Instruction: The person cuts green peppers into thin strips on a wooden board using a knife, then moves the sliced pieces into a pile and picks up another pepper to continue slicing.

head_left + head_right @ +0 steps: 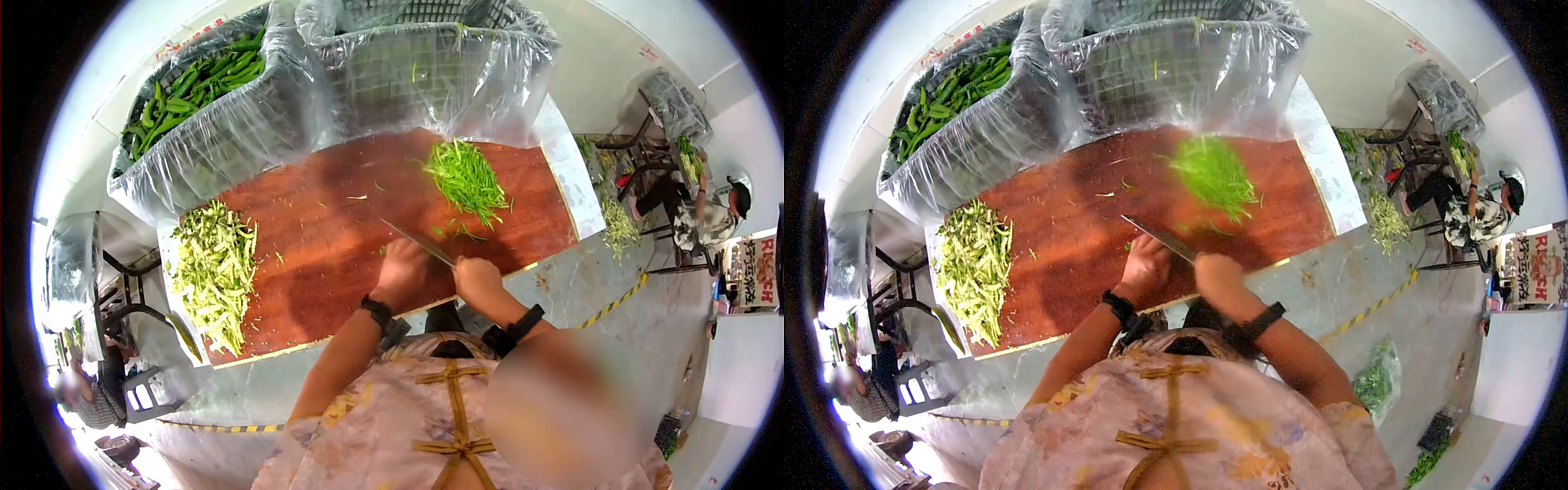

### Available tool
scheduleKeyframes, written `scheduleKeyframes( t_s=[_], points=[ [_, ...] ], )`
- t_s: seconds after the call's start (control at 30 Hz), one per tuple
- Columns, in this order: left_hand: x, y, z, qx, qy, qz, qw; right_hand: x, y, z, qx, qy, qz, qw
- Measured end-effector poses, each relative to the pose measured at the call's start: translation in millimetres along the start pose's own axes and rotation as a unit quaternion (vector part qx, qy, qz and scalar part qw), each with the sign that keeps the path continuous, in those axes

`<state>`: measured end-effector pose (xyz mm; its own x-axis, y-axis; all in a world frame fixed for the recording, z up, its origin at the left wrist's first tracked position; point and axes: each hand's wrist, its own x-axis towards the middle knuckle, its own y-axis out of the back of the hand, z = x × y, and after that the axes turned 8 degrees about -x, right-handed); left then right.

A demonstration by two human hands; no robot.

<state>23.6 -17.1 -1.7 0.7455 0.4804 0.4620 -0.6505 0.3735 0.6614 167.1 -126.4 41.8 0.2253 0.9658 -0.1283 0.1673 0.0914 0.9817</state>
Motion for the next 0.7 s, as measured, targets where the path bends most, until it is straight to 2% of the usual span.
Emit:
scheduleKeyframes(
  t_s=[0.2,0.27,0.53,0.7],
  points=[
    [1,-4,-5,0.014,-0.031,0.018,0.999,11,-5,-4,0.029,-0.006,0.037,0.999],
    [-1,-3,-7,0.003,-0.032,-0.001,0.999,9,-4,-4,0.032,-0.008,0.037,0.999],
    [-4,-9,-13,0.03,-0.034,0.007,0.999,-15,3,4,-0.006,-0.022,-0.006,1.0],
    [-2,-9,-10,0.038,-0.011,-0.013,0.999,28,-9,-6,-0.007,-0.018,0.031,0.999]
  ],
)
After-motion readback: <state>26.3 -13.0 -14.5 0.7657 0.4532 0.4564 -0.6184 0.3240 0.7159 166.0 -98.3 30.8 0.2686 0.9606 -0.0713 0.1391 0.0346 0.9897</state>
